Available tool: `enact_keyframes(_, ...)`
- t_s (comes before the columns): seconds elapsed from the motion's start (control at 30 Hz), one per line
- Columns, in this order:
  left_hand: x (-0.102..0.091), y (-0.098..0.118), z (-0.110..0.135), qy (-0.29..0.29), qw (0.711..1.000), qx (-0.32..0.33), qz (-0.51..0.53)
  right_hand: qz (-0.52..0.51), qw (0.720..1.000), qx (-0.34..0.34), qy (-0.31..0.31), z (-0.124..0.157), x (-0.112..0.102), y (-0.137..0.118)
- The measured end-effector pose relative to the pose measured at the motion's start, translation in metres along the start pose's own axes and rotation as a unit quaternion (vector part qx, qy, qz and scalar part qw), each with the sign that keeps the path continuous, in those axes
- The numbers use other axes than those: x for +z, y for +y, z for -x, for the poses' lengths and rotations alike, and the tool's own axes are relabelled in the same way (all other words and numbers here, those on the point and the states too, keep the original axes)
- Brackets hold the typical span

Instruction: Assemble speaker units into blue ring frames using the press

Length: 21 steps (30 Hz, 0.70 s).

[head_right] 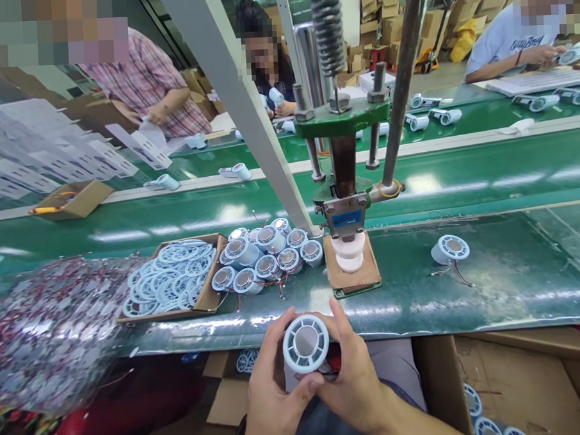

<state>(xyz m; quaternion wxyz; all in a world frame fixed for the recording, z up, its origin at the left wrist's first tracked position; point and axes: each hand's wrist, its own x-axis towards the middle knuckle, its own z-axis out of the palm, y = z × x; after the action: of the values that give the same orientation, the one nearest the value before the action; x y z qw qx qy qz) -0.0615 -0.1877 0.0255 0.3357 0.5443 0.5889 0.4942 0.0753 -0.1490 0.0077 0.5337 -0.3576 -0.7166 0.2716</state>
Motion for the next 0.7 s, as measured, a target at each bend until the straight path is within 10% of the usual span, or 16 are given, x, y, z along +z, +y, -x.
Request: enact_keyframes(0.7, -0.001, -0.006, -0.012, -0.01, 0.984, 0.175, -0.004, 0.021, 0.995, -0.093, 0.023, 0.0, -0.003, 0.006)
